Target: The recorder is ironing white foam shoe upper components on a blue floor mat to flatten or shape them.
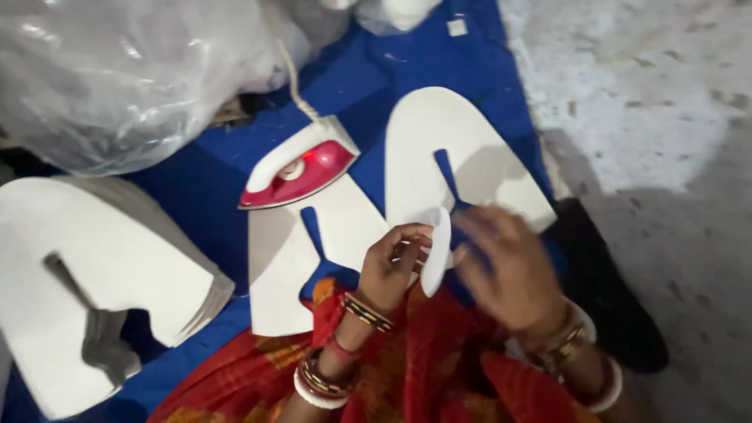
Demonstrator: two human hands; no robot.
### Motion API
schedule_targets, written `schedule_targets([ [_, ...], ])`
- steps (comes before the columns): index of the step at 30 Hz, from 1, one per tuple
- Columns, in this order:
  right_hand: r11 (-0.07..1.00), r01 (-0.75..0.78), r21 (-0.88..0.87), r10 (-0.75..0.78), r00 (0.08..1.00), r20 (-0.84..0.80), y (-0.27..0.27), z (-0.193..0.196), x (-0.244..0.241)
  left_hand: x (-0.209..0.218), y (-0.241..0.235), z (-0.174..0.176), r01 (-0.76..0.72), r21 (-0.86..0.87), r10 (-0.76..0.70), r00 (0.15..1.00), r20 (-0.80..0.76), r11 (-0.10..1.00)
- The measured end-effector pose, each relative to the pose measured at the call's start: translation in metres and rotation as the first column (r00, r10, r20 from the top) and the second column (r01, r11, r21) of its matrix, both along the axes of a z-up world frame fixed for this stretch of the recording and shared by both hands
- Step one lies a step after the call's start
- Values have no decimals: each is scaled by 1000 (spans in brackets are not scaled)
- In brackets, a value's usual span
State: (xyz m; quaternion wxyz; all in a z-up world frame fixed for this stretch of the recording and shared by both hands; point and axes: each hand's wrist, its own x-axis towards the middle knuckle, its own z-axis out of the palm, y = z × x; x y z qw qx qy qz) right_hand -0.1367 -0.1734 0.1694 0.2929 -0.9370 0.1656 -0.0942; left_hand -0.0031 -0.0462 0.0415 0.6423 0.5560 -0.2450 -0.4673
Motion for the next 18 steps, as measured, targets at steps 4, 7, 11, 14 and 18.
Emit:
schedule_targets([
  [4,972,63,228,-75,996,44,-25,-45,15,16,-9,-7,56,-13,-57,932,-358,998],
  [7,792,-7,610,-27,999,47,-29,-77,19,20,-18,-16,6,-43,-21,930,-368,999],
  [11,959,-57,277,5,983,183,-23,-82,21,11,-14,-42,4,-52,-18,961,-276,999],
  [14,967,93,238,-144,969,203,-27,-88,29,18,-28,-39,-123,9,117,913,-392,992],
  [18,834,208,511,-345,919,189,-38,-102,36,20,-41,-37,-269,39,242,787,-568,962],
])
